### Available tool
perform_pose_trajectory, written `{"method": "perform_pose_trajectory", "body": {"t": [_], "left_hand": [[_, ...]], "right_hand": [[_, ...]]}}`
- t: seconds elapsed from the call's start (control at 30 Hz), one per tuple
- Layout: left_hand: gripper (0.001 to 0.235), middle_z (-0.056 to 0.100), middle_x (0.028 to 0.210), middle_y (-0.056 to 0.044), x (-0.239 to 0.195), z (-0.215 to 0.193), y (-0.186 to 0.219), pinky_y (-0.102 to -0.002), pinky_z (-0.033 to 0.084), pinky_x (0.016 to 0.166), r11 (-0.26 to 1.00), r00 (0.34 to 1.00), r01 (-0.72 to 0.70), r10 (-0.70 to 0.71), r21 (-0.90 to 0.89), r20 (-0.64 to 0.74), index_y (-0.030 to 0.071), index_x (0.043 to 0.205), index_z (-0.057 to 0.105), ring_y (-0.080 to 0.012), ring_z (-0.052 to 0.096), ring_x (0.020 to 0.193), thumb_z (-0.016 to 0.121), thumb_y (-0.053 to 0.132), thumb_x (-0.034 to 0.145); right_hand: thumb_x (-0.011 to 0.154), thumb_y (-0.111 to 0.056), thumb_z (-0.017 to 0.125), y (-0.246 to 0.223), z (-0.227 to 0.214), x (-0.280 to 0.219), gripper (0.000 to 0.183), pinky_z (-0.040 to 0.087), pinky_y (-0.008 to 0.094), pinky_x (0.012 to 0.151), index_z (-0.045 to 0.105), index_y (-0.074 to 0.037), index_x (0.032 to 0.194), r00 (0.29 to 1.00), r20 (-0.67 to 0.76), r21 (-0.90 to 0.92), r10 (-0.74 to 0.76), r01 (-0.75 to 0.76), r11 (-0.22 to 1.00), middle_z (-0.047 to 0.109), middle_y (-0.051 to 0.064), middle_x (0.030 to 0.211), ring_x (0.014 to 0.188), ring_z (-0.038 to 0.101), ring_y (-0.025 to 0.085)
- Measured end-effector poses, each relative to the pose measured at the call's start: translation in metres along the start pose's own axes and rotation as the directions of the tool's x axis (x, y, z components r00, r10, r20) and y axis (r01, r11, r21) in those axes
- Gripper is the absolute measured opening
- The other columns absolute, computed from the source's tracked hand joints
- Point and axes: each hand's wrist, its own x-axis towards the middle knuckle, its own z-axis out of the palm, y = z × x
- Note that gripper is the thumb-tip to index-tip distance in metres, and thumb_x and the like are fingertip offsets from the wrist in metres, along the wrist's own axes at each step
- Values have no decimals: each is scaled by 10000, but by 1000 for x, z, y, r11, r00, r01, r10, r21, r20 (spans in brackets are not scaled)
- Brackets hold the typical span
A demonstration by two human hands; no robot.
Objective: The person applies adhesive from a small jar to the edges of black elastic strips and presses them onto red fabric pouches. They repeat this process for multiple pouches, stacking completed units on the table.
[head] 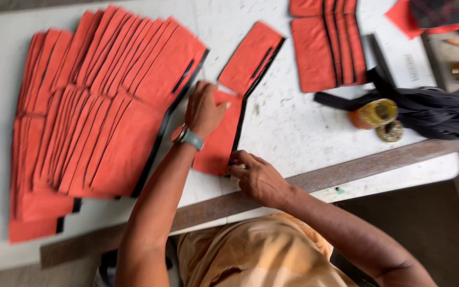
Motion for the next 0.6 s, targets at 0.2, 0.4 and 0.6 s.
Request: {"method": "perform_pose_trajectory", "body": {"t": [0.2, 0.4, 0.6], "left_hand": [[423, 700, 1056, -151, 7, 13, 20, -443, 565, 843, 949, 973, 226, -232, -219, -3, 24, 1121, 585, -344, 697, 992, 831, 148, 800], [343, 651, 1100, -174, 71, 17, 26, -473, 534, 868, 987, 989, 130, -136, 96, 59, 27, 1006, 693, -356, 652, 1015, 774, 353, 937], [411, 637, 1117, -176, 132, 81, 24, -526, 488, 860, 975, 979, 129, -96, 183, -177, -4, 1005, 664, -377, 644, 951, 834, 304, 793]], "right_hand": [[850, 4, 670, 27, -31, -27, 794, 635, 390, 866, 311, -160, 1539, 833, -108, 629, 543, -365, 686, 486, 163, 1413, 1150, 657, 278], [897, -49, 657, 68, -40, -46, 869, 601, 376, 895, 170, -195, 1602, 711, -107, 737, 695, -412, 535, 500, 168, 1468, 1150, 682, 260], [895, -44, 646, 82, -34, -63, 882, 591, 370, 870, 145, -188, 1608, 646, -133, 834, 751, -337, 437, 495, 167, 1411, 1112, 682, 262]]}}
